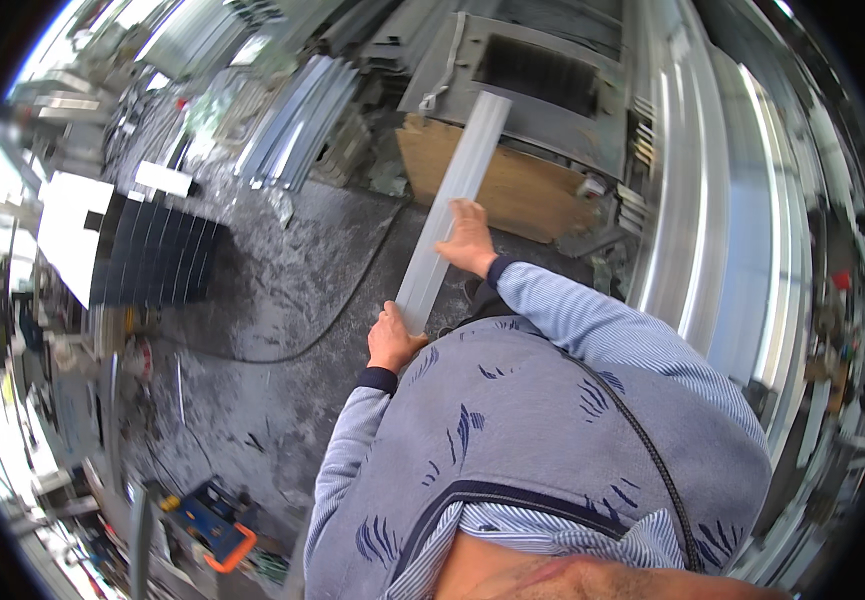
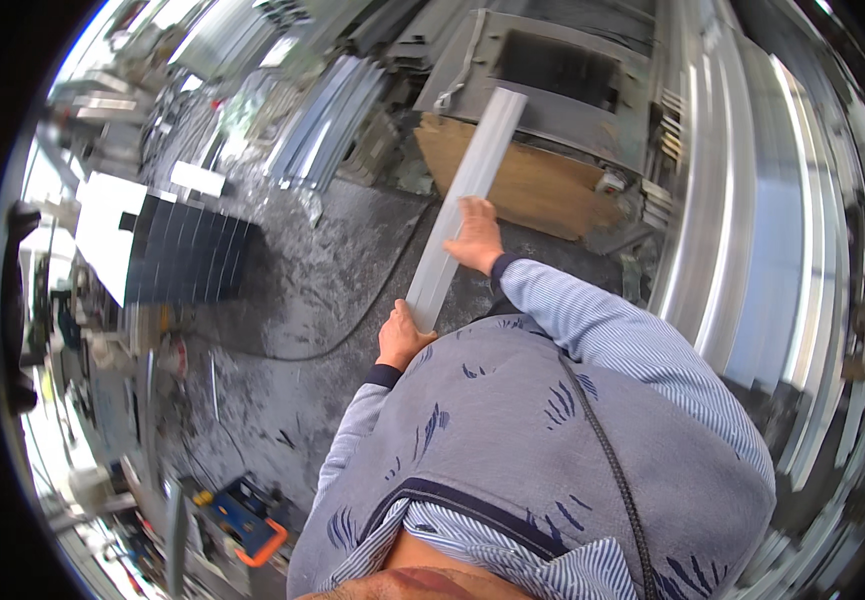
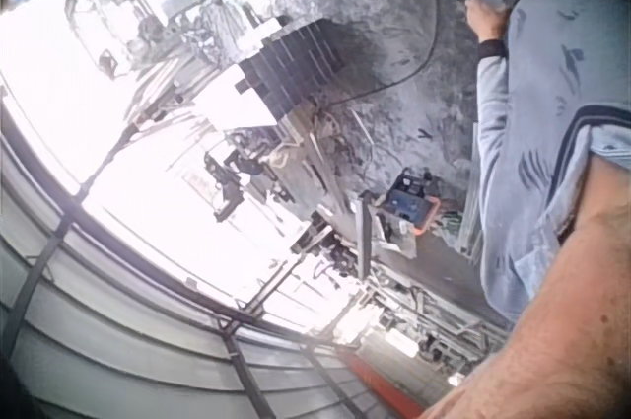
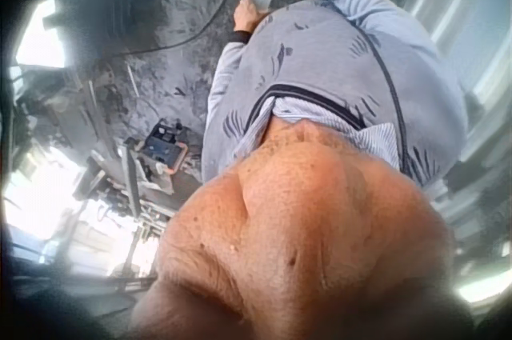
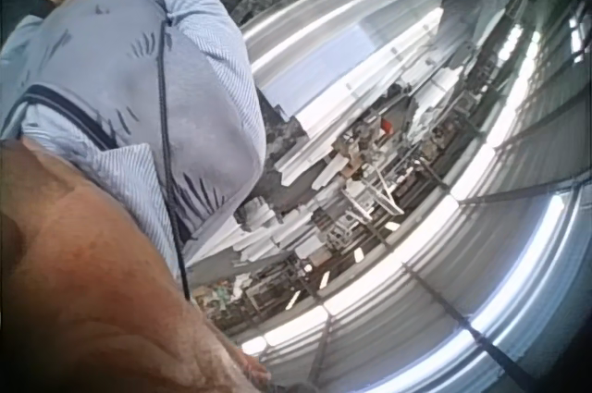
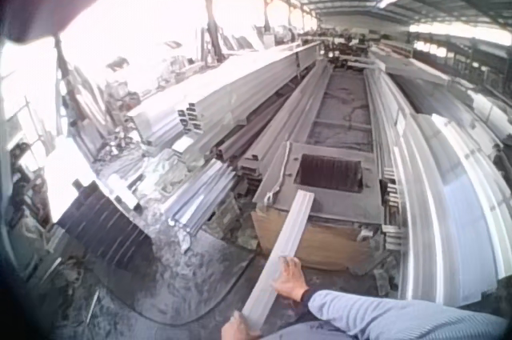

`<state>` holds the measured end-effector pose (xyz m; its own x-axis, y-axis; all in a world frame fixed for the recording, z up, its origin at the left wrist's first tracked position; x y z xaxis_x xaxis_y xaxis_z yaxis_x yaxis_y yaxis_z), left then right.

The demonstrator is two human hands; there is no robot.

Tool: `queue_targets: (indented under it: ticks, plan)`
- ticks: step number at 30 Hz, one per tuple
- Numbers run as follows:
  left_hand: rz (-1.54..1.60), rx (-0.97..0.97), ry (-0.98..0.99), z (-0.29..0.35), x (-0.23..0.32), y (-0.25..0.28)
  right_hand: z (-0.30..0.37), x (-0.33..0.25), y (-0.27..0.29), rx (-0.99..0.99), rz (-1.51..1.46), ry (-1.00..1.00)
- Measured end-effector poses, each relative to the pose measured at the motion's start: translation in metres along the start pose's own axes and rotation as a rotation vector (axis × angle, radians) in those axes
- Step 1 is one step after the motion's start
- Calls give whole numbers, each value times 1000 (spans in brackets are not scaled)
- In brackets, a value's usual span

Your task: The person repeatedly picks up long metal profiles from a pile, places them on a metal workbench, and then returns them to the pile. This cycle is performed multiple times without any visible cutting, measuring, or assembly.

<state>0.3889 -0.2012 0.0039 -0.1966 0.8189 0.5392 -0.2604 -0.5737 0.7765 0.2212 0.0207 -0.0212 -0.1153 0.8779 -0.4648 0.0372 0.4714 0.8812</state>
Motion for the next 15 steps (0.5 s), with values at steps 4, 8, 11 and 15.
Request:
queue_targets:
  ticks: [4,8,11,15]
  plan:
    - [2,26,13,39,-39,9,10,43,-30,102,-650,-480]
    - [23,45,59,82,-62,9,11,32,-81,-618,-1577,-889]
    - [53,101,130,124,-72,8,19,4,-103,-653,-1515,-906]
    - [116,170,314,183,-82,-3,38,-41,-129,-824,-1337,-844]
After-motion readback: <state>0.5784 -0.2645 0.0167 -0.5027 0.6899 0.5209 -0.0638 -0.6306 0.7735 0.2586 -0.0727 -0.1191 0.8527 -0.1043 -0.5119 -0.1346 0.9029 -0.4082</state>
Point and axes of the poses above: each hand's wrist, its own z-axis away from the middle knuckle, its own y-axis out of the back of the hand, x = y × z, the point moved 4 cm from there along -z, towards the middle knuckle, and after that the axes turned 9 degrees about z, right-handed, at the moved point
